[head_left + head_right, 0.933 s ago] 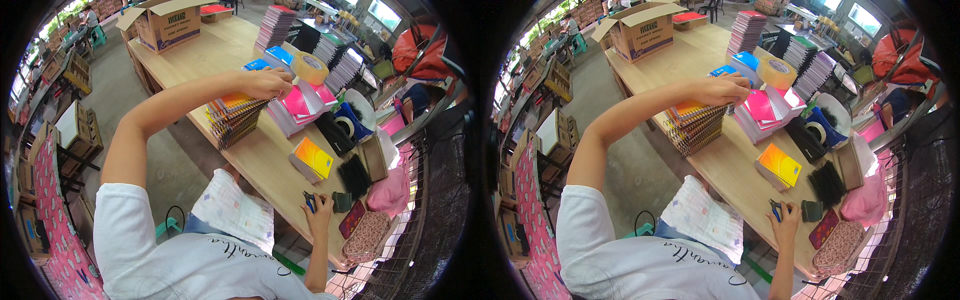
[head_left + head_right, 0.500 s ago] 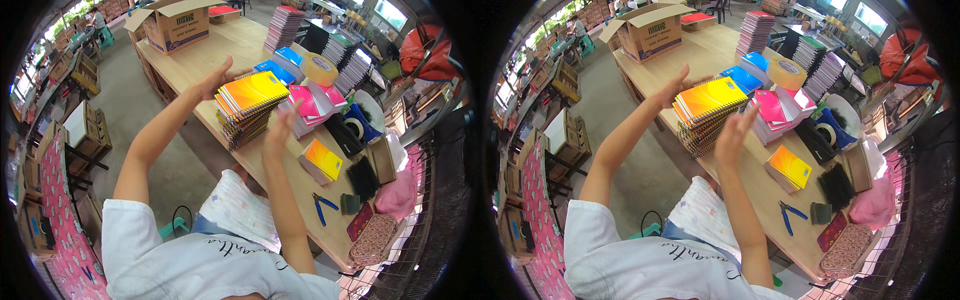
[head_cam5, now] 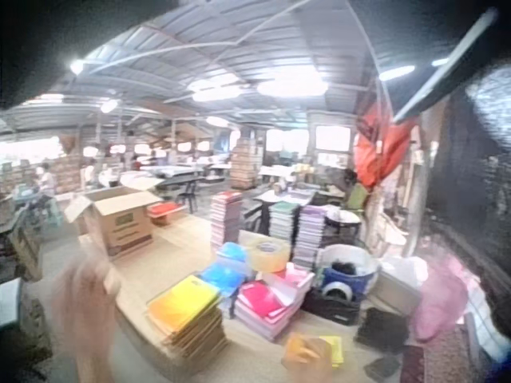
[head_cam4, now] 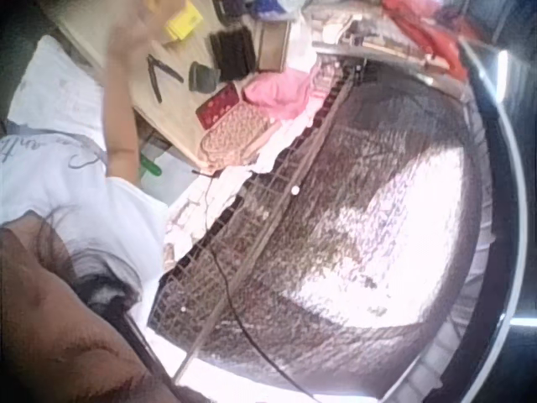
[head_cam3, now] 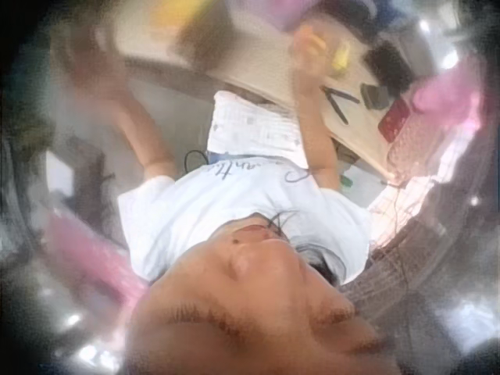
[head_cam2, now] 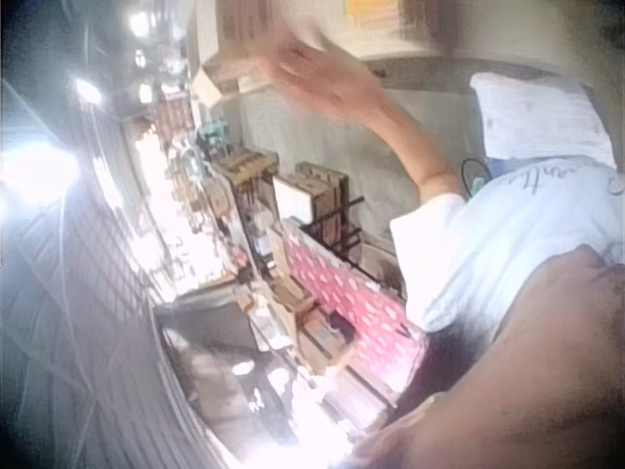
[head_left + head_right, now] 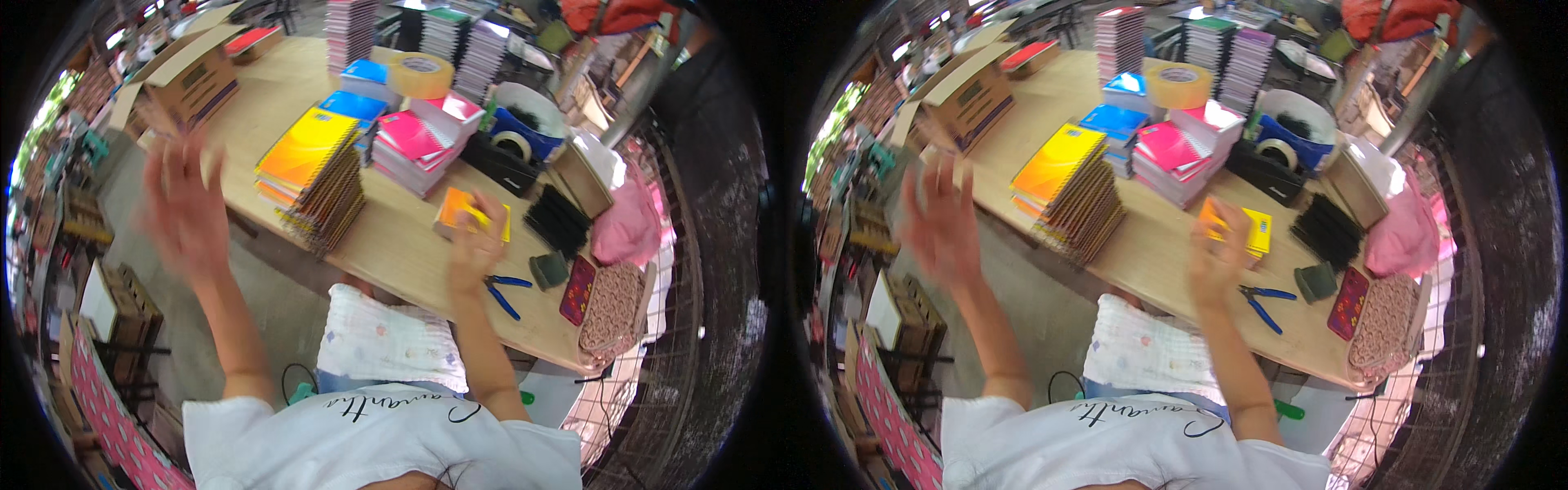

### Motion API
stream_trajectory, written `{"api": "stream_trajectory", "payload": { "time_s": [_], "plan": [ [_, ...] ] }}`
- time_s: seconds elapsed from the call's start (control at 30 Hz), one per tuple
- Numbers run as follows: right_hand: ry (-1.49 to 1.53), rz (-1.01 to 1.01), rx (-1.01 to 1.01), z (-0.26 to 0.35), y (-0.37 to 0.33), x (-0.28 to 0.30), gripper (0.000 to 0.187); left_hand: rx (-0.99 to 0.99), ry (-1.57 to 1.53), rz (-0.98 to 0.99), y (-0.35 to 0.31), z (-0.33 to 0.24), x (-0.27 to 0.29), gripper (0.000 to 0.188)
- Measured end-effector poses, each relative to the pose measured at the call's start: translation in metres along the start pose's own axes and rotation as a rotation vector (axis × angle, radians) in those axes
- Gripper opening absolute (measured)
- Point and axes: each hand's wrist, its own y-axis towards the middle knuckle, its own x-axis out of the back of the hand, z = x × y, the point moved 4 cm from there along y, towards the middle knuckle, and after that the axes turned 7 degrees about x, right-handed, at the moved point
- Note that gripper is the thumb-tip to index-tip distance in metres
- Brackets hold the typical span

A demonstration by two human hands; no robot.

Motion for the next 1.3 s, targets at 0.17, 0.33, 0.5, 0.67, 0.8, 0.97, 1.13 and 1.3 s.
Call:
{"api": "stream_trajectory", "payload": {
  "time_s": [0.17,0.33,0.5,0.67,0.8,0.97,1.13,1.3],
  "plan": [
    [-1.021,0.359,-0.114,-0.124,0.046,0.176,0.017,0.312,0.468,0.789,0.017,0.095,-0.200,0.017],
    [-1.423,0.718,-0.013,-0.154,0.055,0.174,0.016,0.259,0.739,1.110,0.067,0.295,-0.224,0.044],
    [-1.160,0.514,-0.036,-0.161,0.068,0.200,0.008,0.515,0.974,1.643,0.082,0.348,-0.250,0.045],
    [-1.078,0.787,0.070,-0.146,0.059,0.190,0.022,0.250,1.200,1.467,0.110,0.317,-0.254,0.035],
    [-1.239,0.858,0.050,-0.162,0.055,0.187,0.027,0.092,1.148,0.958,0.137,0.228,-0.243,0.034],
    [-1.273,0.755,0.069,-0.179,0.052,0.181,0.023,0.084,0.890,0.253,0.052,0.152,-0.184,0.067],
    [-1.258,0.581,0.186,-0.155,0.080,0.184,0.015,0.506,0.802,-0.012,-0.069,0.207,-0.134,0.045],
    [-1.184,0.604,0.435,-0.124,0.103,0.186,0.015,0.337,0.840,-0.189,-0.085,0.220,-0.150,0.025]
  ]
}}
